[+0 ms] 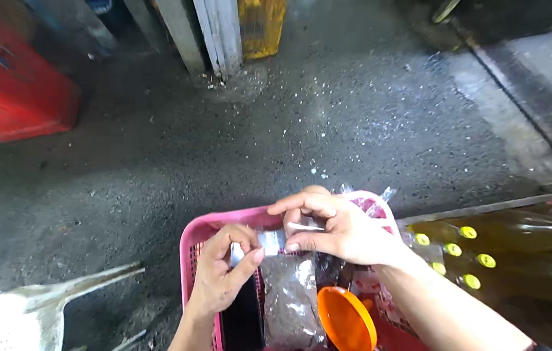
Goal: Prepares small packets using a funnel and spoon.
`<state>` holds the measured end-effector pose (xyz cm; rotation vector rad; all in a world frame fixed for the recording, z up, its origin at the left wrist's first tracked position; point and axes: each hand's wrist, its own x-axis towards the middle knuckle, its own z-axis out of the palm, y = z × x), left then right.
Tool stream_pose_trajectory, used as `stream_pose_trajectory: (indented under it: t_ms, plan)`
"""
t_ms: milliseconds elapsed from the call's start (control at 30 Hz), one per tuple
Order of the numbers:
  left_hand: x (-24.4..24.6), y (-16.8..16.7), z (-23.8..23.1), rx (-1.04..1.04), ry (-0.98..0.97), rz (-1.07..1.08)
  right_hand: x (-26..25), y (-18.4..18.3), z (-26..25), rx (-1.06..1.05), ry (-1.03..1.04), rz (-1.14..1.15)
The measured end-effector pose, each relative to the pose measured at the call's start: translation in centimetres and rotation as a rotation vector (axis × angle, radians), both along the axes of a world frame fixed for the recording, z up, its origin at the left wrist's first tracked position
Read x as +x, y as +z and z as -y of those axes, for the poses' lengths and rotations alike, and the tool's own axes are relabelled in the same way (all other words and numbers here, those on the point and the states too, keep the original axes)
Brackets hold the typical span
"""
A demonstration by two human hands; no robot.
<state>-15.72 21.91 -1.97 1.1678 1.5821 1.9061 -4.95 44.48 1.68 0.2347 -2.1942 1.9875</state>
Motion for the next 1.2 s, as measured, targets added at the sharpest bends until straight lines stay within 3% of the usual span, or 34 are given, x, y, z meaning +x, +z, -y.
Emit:
stream_pose_trajectory:
  t_ms: [200,367,533,667,867,1200]
  plan:
    - [-0.4,-0.1,0.1,0.018,0.114,-0.001,-0.3,0.0,-0.2,-0.186,-0.258,0.001]
    - [-0.3,-0.1,0.6,-0.024,0.163,-0.042,-0.1,-0.3,-0.3,-0.400,-0.263,-0.022]
    - [-0.5,-0.2,0.9,-0.064,0.160,-0.058,-0.1,-0.4,-0.2,-0.354,-0.305,-0.015]
    - [-0.6,-0.2,1.0,-0.118,0.202,-0.060,0.0,-0.3,-0.7,-0.282,-0.480,-0.063]
    - [-0.6,-0.2,0.8,-0.194,0.325,-0.043,-0.2,-0.2,-1.6,-0.388,-0.624,-0.152]
    - [-1.3,0.2,1.0,-0.012,0.520,0.158,-0.4,-0.7,-2.0,-0.299,-0.714,-0.169]
